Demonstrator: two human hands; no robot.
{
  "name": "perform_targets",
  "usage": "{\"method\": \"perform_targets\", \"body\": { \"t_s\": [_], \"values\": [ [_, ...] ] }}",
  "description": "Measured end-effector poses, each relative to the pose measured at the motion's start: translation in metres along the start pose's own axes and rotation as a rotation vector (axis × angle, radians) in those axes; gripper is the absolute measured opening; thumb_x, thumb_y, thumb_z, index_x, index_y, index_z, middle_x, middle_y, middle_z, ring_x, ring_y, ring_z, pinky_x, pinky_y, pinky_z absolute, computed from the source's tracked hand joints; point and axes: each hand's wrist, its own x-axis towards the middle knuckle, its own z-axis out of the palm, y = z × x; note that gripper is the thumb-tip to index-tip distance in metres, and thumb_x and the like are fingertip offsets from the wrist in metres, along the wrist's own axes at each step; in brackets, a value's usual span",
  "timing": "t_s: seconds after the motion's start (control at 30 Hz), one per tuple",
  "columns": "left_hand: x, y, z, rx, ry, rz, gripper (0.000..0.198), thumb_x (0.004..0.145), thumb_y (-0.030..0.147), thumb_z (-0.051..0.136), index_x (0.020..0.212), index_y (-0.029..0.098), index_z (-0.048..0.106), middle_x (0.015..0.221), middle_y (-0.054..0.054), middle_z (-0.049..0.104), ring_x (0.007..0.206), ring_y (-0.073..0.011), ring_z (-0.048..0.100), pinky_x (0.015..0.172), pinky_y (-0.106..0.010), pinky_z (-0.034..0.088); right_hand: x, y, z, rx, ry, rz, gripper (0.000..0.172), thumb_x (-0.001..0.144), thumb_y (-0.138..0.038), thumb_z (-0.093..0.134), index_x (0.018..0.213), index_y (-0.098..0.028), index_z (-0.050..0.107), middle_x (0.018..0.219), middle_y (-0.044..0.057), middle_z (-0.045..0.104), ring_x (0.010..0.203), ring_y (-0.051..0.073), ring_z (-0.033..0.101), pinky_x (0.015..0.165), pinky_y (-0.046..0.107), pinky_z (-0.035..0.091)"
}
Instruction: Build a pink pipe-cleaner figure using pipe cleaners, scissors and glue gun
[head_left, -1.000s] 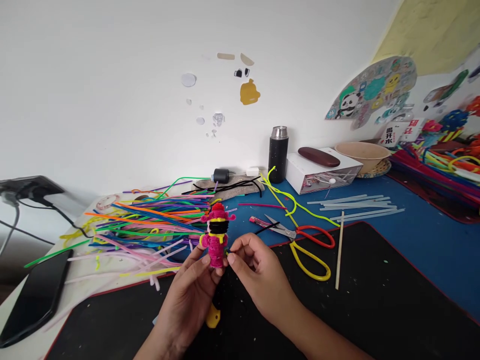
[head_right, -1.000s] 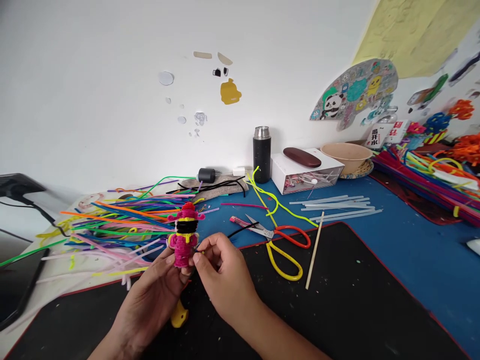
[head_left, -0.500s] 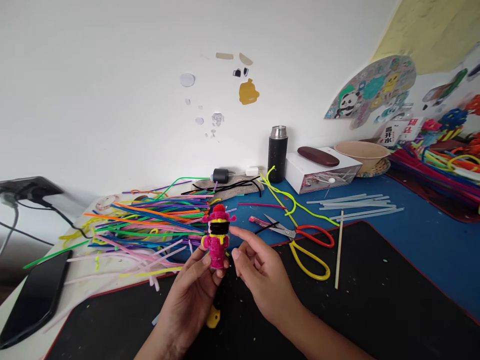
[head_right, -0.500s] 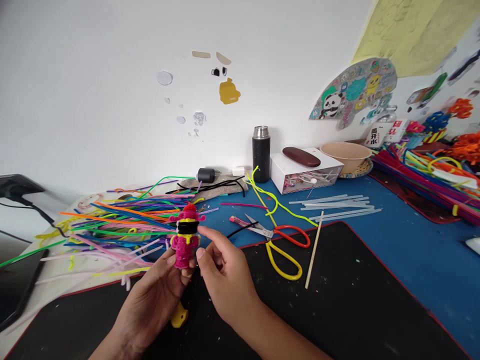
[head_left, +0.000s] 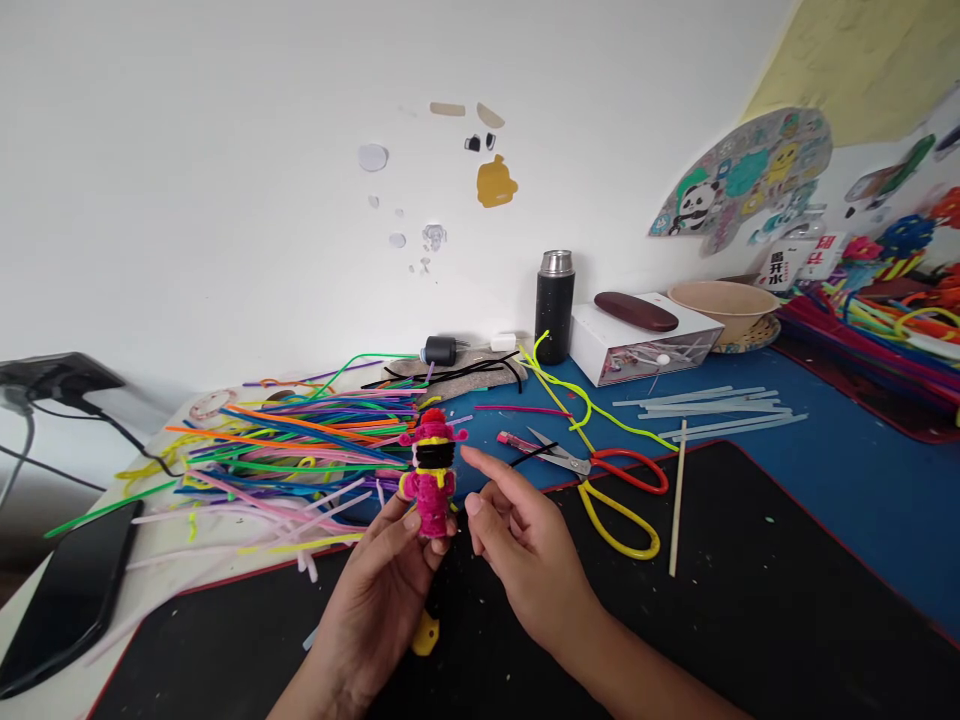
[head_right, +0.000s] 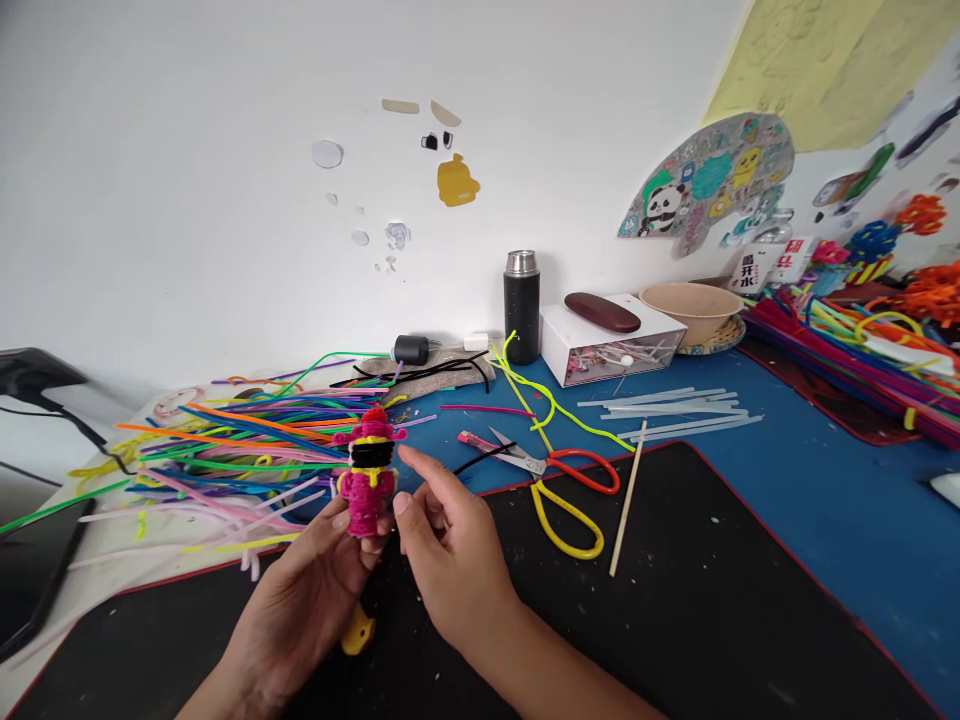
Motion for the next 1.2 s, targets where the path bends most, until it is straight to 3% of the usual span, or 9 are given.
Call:
{"method": "perform_targets", "body": {
  "t_s": [0.2, 0.37, 0.53, 0.93, 1.2],
  "values": [
    [-0.0014, 0.0005, 0.0019, 0.021, -0.008, -0.002, 0.055, 0.057, 0.023, 0.107, 0.105, 0.014, 0.081, 0.097, -0.005, 0.078, 0.074, -0.0146, 0.073, 0.068, -0.024, 0.067, 0.0002, -0.0008, -0.0001, 0.011, -0.022, 0.001, 0.061, 0.101, -0.05, 0.067, 0.153, -0.019, 0.063, 0.073, -0.004, 0.053, 0.063, 0.013, 0.046, 0.057, 0.026, 0.039],
    [-0.0026, 0.0003, 0.0026, 0.019, -0.015, -0.028, 0.052, 0.056, 0.023, 0.107, 0.1, 0.015, 0.08, 0.094, -0.004, 0.078, 0.074, -0.0143, 0.073, 0.068, -0.023, 0.066, 0.0008, -0.0025, 0.0002, 0.033, -0.031, 0.021, 0.063, 0.1, -0.052, 0.068, 0.152, -0.019, 0.062, 0.073, -0.004, 0.054, 0.063, 0.012, 0.049, 0.057, 0.025, 0.042],
    [-0.0022, 0.0006, 0.0026, 0.042, -0.021, -0.038, 0.058, 0.057, 0.024, 0.107, 0.108, 0.015, 0.08, 0.095, -0.004, 0.077, 0.075, -0.0133, 0.072, 0.068, -0.023, 0.065, 0.0015, -0.001, 0.0, 0.036, -0.045, 0.026, 0.061, 0.099, -0.051, 0.069, 0.151, -0.018, 0.063, 0.073, -0.005, 0.054, 0.063, 0.013, 0.05, 0.058, 0.026, 0.043],
    [-0.0026, 0.0004, 0.0068, 0.064, -0.029, -0.038, 0.056, 0.055, 0.027, 0.108, 0.103, 0.014, 0.081, 0.094, -0.004, 0.076, 0.075, -0.0126, 0.07, 0.069, -0.023, 0.065, 0.0034, 0.0017, -0.001, 0.009, -0.061, 0.055, 0.064, 0.1, -0.05, 0.067, 0.155, -0.018, 0.06, 0.072, -0.004, 0.056, 0.064, 0.014, 0.053, 0.06, 0.028, 0.044],
    [-0.0009, -0.0001, 0.0032, 0.046, -0.009, -0.012, 0.049, 0.059, 0.022, 0.105, 0.099, 0.015, 0.078, 0.093, -0.005, 0.077, 0.074, -0.0149, 0.072, 0.068, -0.024, 0.065, 0.0024, 0.0005, -0.0008, 0.005, -0.025, 0.03, 0.066, 0.102, -0.05, 0.064, 0.158, -0.017, 0.057, 0.069, -0.005, 0.054, 0.059, 0.012, 0.046, 0.056, 0.026, 0.038]
  ]
}}
